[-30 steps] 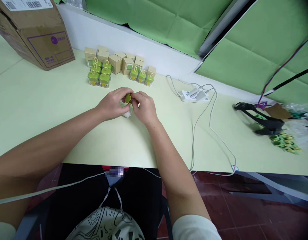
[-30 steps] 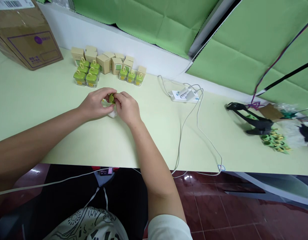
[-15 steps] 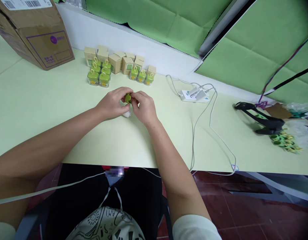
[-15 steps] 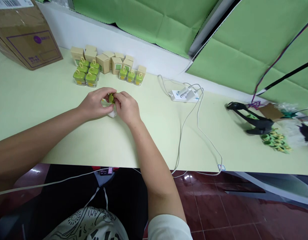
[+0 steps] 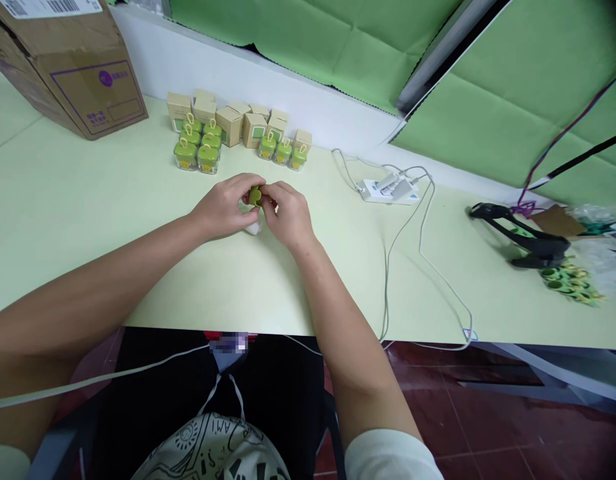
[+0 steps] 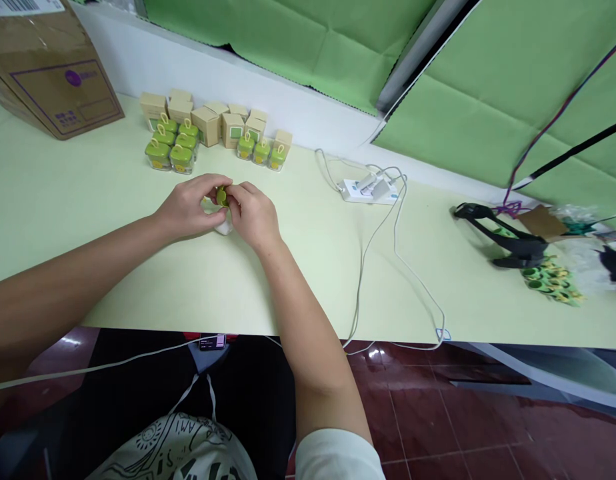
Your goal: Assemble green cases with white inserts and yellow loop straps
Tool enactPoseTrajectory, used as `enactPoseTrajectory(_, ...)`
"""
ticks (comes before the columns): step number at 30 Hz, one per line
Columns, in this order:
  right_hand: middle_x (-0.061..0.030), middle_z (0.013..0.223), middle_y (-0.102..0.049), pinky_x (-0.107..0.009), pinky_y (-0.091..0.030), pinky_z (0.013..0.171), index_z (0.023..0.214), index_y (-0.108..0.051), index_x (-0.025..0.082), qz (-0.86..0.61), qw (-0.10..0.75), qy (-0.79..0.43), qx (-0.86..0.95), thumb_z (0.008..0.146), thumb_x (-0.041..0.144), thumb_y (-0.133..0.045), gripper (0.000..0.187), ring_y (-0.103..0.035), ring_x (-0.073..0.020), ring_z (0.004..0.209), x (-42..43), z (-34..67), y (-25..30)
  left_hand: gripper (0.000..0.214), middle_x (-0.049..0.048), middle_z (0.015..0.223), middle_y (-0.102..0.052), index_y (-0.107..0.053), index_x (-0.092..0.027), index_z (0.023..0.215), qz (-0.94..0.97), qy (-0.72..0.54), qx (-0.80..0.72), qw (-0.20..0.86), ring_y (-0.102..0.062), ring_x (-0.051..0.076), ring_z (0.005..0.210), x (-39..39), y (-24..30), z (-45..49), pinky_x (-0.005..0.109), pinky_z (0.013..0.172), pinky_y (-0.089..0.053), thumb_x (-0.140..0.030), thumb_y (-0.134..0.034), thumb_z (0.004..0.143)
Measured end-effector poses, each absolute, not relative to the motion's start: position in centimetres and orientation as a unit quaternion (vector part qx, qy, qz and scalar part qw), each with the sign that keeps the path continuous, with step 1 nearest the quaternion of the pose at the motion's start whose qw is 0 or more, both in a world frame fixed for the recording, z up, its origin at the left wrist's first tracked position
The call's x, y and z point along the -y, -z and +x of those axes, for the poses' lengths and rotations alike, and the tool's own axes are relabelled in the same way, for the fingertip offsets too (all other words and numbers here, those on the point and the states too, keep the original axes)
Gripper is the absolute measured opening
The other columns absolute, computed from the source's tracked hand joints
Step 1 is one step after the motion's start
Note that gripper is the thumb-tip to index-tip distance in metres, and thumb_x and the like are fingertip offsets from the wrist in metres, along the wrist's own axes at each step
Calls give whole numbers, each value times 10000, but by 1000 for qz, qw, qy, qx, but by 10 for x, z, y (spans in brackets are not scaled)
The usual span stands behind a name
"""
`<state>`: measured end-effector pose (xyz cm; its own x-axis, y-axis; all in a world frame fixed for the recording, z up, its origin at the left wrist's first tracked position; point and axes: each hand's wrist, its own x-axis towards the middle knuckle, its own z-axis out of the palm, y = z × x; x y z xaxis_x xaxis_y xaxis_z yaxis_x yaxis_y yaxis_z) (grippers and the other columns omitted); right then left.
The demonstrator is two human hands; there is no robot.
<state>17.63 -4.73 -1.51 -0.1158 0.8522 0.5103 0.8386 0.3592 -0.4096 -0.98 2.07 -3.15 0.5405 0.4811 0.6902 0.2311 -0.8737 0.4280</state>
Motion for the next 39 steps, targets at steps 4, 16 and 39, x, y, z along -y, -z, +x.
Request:
enactPoseTrajectory(4, -89, 1077, -781, -356, -533, 853, 1111, -790, 223, -569, 347, -12, 746, 1030, 167, -492, 314, -671, -219, 892, 48, 176, 14, 413, 67, 1127, -776, -707, -209, 1252, 864, -439, -200, 143, -688, 198, 880, -21, 31, -10, 390, 851, -593, -210, -649, 844)
enactPoseTrajectory(16, -88, 1070, -778, -356, -535, 847, 1112, -791, 228, -568, 348, -5, 746, 1040, 171, -492, 313, -675, -223, 901, 47, 176, 16, 383, 68, 1113, -770, -700, -218, 1221, 865, -437, -205, 139, -683, 204, 878, -21, 31, -10, 404, 848, -589, -224, -642, 843)
enactPoseTrajectory(39, -75, 1153, -799, -376, -698, 803, 1213, -673, 250, -516, 509, -319, 610, 1005, 523, -727, 348, -766, -204, 949, 28, 185, 34, 452, 78, 1246, -786, -696, -217, 1348, 855, -466, -174, 146, -716, 180, 917, -18, 31, -9, 377, 867, -623, -194, -669, 897)
